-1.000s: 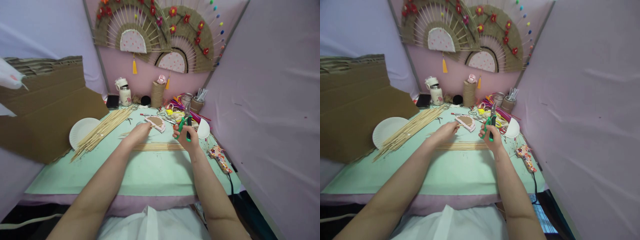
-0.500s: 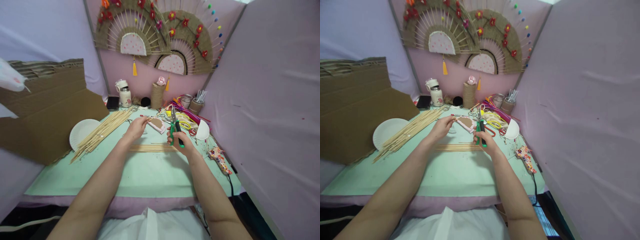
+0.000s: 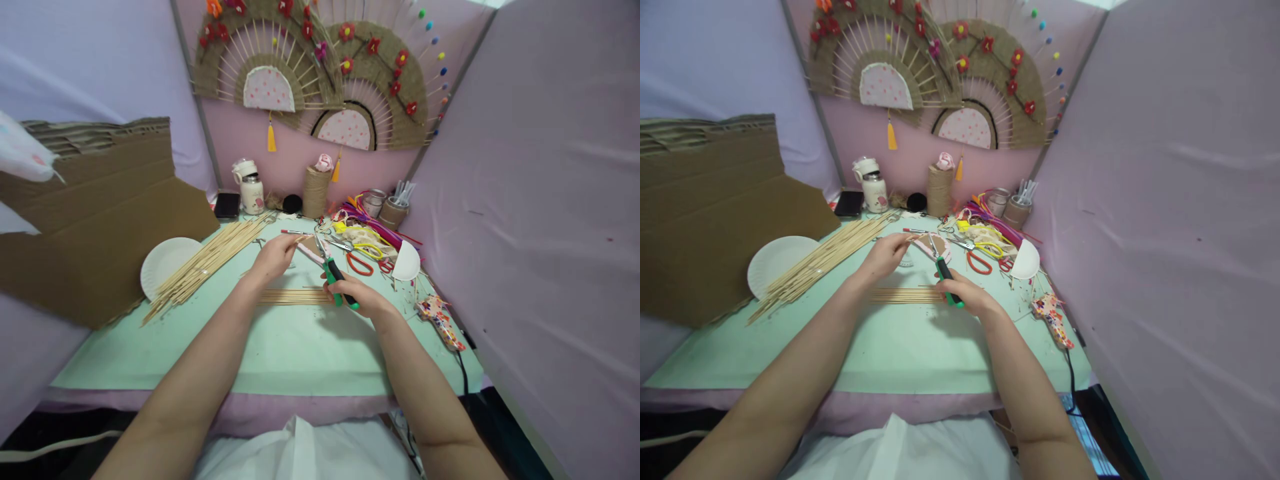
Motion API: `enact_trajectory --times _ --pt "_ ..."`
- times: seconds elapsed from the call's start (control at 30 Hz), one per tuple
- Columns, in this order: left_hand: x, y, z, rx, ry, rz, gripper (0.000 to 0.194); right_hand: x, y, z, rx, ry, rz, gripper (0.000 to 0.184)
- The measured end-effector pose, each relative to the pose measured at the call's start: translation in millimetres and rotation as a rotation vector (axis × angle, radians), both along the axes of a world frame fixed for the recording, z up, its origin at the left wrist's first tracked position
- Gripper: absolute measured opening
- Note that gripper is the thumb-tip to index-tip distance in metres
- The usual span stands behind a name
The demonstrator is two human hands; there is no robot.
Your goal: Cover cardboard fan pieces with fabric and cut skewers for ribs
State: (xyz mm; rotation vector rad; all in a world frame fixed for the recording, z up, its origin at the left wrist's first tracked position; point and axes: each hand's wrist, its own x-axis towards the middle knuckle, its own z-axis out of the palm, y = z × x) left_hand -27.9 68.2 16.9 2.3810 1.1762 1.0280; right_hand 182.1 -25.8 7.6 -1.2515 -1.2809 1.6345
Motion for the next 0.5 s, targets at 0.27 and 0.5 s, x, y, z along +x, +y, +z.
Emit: enact_trajectory --times 0.27,0.5 --pt "6.9 -6.4 1.3 -0.044 0.054 -0.033 0.044 -1.1 0.5 -1.5 -0.003 -0.010 -0.005 0.042" --pt "8.6 -13.3 5.3 -0.112 0.040 -0.070 0.040 -0.9 0.5 -3.1 -0.002 -0.039 0.015 0.046"
